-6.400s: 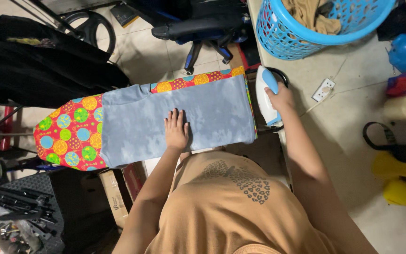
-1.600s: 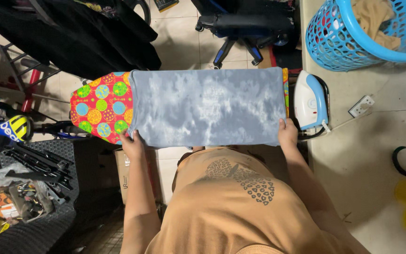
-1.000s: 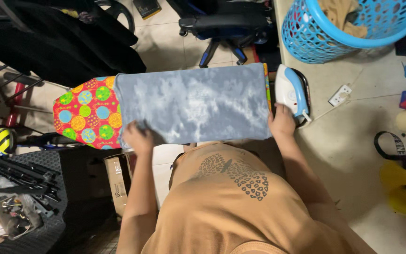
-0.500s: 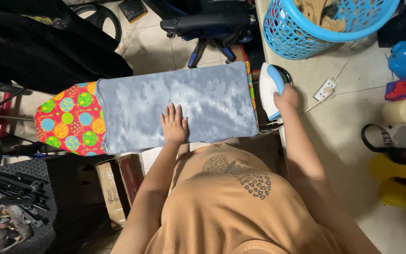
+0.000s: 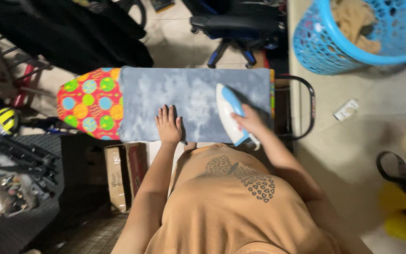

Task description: The person irons a gray shirt on an ironing board, then hangs it on a green hanger. Next, they iron a tan t-shirt on the same board. The scene is a cluttered indoor room with a bicycle and laundry basket visible.

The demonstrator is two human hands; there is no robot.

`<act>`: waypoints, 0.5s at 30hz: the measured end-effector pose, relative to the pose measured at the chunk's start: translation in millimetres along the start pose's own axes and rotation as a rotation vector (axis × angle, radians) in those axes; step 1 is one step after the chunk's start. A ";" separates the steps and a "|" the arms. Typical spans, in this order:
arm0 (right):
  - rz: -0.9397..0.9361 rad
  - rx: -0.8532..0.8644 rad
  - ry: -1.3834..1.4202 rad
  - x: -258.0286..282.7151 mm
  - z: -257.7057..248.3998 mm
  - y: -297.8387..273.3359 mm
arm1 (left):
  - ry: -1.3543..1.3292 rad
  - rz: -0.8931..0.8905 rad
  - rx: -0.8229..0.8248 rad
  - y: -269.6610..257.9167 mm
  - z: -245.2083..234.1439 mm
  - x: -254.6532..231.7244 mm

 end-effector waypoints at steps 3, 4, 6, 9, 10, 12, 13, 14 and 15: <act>-0.102 0.088 -0.001 43.3 52.3 13.7 | 0.043 -0.062 -0.028 -2.4 -24.7 33.8; -0.108 0.114 -0.038 52.9 66.1 18.2 | 0.051 -0.079 -0.034 -4.4 -32.5 44.8; -0.123 0.164 -0.110 69.2 90.5 29.4 | 0.067 -0.113 -0.048 -8.5 -47.2 65.7; -0.139 0.166 -0.249 88.2 121.5 45.9 | 0.093 -0.143 -0.071 -18.0 -67.6 92.3; -0.139 0.158 -0.268 93.5 130.1 51.4 | 0.106 -0.147 -0.071 -20.5 -73.9 99.7; -0.140 0.140 -0.306 104.8 143.5 62.2 | 0.129 -0.152 -0.073 -22.5 -84.8 112.1; -0.153 0.135 -0.315 112.5 148.5 68.1 | 0.126 -0.153 -0.096 -22.3 -91.9 117.8; -0.163 0.131 -0.323 119.9 152.0 73.7 | 0.123 -0.154 -0.116 -22.7 -98.5 122.3; -0.174 0.127 -0.332 128.6 156.9 79.7 | 0.120 -0.154 -0.137 -22.5 -105.3 126.9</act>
Point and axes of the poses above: each hand's wrist, its own y-axis towards the middle knuckle, its own z-axis out of the palm, x = y × z, the point moved 8 cm from there along y, towards the middle knuckle, and after that the axes turned 9 degrees about -y, right-handed, at the moved point
